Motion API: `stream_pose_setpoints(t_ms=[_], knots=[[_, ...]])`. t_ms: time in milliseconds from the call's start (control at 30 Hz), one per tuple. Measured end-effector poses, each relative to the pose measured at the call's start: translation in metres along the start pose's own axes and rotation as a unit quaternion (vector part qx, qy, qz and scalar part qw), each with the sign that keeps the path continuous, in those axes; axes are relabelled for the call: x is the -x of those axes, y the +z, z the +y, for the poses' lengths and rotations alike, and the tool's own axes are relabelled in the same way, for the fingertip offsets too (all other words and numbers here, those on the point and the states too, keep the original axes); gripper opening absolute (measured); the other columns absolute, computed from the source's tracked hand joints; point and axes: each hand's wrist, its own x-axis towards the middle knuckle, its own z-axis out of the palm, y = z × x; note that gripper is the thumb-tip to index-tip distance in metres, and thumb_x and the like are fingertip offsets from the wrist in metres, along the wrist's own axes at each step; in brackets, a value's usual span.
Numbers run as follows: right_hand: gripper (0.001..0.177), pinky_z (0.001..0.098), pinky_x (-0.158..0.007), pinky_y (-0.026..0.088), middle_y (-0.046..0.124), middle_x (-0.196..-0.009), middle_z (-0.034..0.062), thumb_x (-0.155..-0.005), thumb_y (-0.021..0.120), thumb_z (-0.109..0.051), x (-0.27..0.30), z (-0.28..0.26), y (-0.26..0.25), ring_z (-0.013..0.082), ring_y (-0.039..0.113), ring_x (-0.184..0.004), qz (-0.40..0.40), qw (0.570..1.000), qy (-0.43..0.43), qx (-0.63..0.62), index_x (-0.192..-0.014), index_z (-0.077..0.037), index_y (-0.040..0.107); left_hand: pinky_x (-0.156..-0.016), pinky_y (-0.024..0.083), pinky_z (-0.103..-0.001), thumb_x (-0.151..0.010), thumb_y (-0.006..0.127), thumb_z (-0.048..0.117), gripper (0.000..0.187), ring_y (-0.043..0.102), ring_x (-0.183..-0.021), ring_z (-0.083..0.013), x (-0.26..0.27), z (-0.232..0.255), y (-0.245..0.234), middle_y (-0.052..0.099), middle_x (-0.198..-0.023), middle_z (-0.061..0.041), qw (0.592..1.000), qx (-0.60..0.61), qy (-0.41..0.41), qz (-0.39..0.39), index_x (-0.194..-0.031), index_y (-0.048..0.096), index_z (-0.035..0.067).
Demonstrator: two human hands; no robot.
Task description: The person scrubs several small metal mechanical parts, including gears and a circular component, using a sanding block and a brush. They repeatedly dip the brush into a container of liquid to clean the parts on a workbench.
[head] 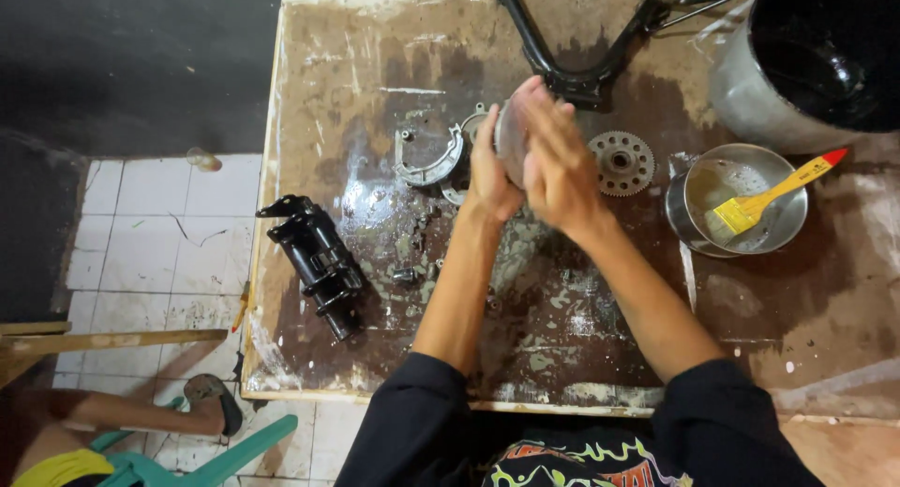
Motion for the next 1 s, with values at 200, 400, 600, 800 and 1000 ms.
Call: stream_pose_setpoints(t_ms=[200, 400, 600, 800, 1000], knots=[[0.04, 0.0517, -0.129, 0.026, 0.053, -0.154, 0.0169, -0.1, 0.048, -0.014, 0.008, -0.015, -0.003, 0.0367, 0.043, -0.149, -0.023, 0.998, -0.044, 0.033, -0.13, 0.007, 0.066, -0.086, 0.061, -0.048, -0.112, 0.02, 0.05, 0.058, 0.069, -0.107, -0.0344, 0.002, 0.009, 0.004, 0.064, -0.129, -0.026, 0.997, 0.06, 0.016, -0.054, -0.154, 0.043, 0.016], [0.043, 0.0504, -0.13, 0.028, 0.05, -0.158, 0.0179, -0.105, 0.049, -0.014, 0.007, -0.023, 0.003, 0.0333, 0.042, -0.151, -0.002, 0.999, 0.033, 0.008, -0.137, 0.009, 0.066, -0.092, 0.062, -0.048, -0.114, 0.025, 0.052, 0.057, 0.069, -0.11, -0.0367, 0.0, 0.002, 0.006, 0.064, -0.13, -0.027, 0.997, 0.055, 0.015, -0.055, -0.149, 0.047, 0.014], [0.037, 0.0501, -0.129, 0.029, 0.052, -0.157, 0.018, -0.105, 0.048, -0.013, 0.009, -0.001, -0.003, 0.0336, 0.042, -0.152, 0.004, 0.997, 0.055, 0.05, -0.132, 0.006, 0.063, -0.098, 0.058, -0.049, -0.113, 0.031, 0.054, 0.058, 0.067, -0.116, -0.0363, 0.003, 0.004, 0.005, 0.062, -0.135, -0.024, 0.997, 0.07, 0.038, 0.013, -0.147, 0.047, 0.011], [0.045, 0.0518, -0.128, 0.028, 0.055, -0.154, 0.0184, -0.106, 0.045, -0.017, 0.01, -0.018, 0.006, 0.0335, 0.041, -0.15, -0.003, 1.0, -0.014, 0.017, -0.139, 0.006, 0.065, -0.091, 0.058, -0.056, -0.111, 0.031, 0.06, 0.057, 0.067, -0.113, -0.0383, 0.003, 0.001, 0.003, 0.062, -0.132, -0.027, 0.991, 0.111, 0.046, -0.06, -0.148, 0.046, 0.018], [0.055, 0.05, -0.13, 0.027, 0.05, -0.155, 0.0241, -0.109, 0.041, -0.027, 0.001, -0.018, 0.0, 0.035, 0.039, -0.151, 0.023, 0.997, 0.067, 0.028, -0.142, 0.012, 0.058, -0.105, 0.055, -0.055, -0.113, 0.032, 0.057, 0.059, 0.064, -0.125, -0.0363, 0.005, 0.0, 0.003, 0.057, -0.14, -0.023, 0.995, 0.067, 0.068, -0.017, -0.149, 0.043, 0.011]])
